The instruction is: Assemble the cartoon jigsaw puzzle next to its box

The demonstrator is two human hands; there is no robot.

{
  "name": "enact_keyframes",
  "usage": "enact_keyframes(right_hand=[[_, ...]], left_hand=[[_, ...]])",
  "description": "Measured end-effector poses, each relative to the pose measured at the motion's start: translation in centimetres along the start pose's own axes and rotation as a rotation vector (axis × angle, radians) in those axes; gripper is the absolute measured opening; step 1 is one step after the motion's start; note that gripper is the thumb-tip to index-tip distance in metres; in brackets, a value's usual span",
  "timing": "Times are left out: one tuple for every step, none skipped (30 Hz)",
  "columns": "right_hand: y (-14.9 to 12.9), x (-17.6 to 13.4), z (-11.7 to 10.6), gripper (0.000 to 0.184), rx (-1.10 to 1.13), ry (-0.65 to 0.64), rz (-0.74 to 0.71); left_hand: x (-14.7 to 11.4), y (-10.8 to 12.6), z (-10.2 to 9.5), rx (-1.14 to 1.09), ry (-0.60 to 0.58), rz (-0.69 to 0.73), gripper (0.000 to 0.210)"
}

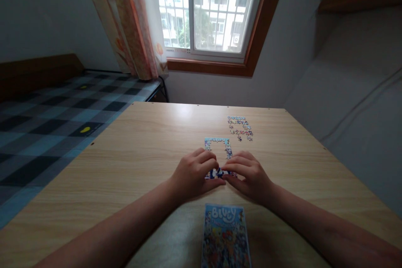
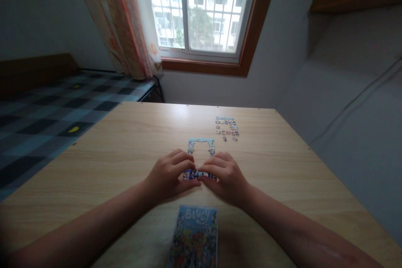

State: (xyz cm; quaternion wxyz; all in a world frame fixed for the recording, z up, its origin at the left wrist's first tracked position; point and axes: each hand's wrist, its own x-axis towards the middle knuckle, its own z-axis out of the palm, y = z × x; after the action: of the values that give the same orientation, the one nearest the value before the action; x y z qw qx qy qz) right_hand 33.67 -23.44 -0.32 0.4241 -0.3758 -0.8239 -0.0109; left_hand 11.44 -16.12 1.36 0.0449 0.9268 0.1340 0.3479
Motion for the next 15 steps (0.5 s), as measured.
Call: enact_keyframes(right_hand=[[0.0, 0.0, 0.0, 0.012, -0.007, 0.001, 0.008], [0.0, 0.0, -0.1, 0.011, -0.018, 0.002, 0.021], [0.1, 0.0, -0.1, 0.010, -0.031, 0.000, 0.038], [0.1, 0.0, -0.1, 0.010, -0.045, -0.005, 0.058], [0.2, -0.1, -0.1, 0.009, -0.058, -0.014, 0.079], [0.2, -0.1, -0.1, 0.008, -0.069, -0.026, 0.096], [0.3, -0.1, -0.1, 0.008, -0.079, -0.038, 0.109], [0.3, -0.1, 0.0, 0.007, -0.089, -0.047, 0.118], [0.3, -0.1, 0.0, 0.007, -0.098, -0.053, 0.124], [0.2, -0.1, 0.1, 0.007, -0.106, -0.056, 0.129], [0.2, -0.1, 0.1, 0.007, -0.114, -0.057, 0.133], [0.2, 0.0, 0.2, 0.007, -0.119, -0.057, 0.136], [0.1, 0.0, 0.2, 0.007, -0.123, -0.057, 0.137], [0.1, 0.0, 0.2, 0.008, -0.126, -0.056, 0.136], [0.1, 0.0, 0.2, 0.008, -0.129, -0.054, 0.133]], left_hand=[[0.0, -0.3, -0.2, -0.021, -0.008, -0.013, 0.041], [-0.1, -0.7, -0.5, -0.044, -0.018, -0.036, 0.043], [-0.2, -1.1, -0.7, -0.060, -0.026, -0.071, 0.043], [-0.2, -1.6, -0.9, -0.067, -0.030, -0.113, 0.039], [-0.3, -2.0, -1.0, -0.064, -0.029, -0.155, 0.033], [-0.4, -2.4, -1.1, -0.056, -0.027, -0.193, 0.025], [-0.4, -2.6, -1.1, -0.048, -0.027, -0.219, 0.020], [-0.4, -2.7, -1.0, -0.043, -0.028, -0.232, 0.016], [-0.5, -2.7, -0.8, -0.044, -0.034, -0.231, 0.014], [-0.5, -2.6, -0.7, -0.047, -0.041, -0.219, 0.013], [-0.5, -2.4, -0.5, -0.053, -0.049, -0.201, 0.013], [-0.4, -2.2, -0.4, -0.060, -0.055, -0.179, 0.013], [-0.4, -2.0, -0.3, -0.069, -0.060, -0.155, 0.013], [-0.4, -1.8, -0.3, -0.078, -0.064, -0.133, 0.013], [-0.3, -1.6, -0.3, -0.087, -0.069, -0.114, 0.013]])
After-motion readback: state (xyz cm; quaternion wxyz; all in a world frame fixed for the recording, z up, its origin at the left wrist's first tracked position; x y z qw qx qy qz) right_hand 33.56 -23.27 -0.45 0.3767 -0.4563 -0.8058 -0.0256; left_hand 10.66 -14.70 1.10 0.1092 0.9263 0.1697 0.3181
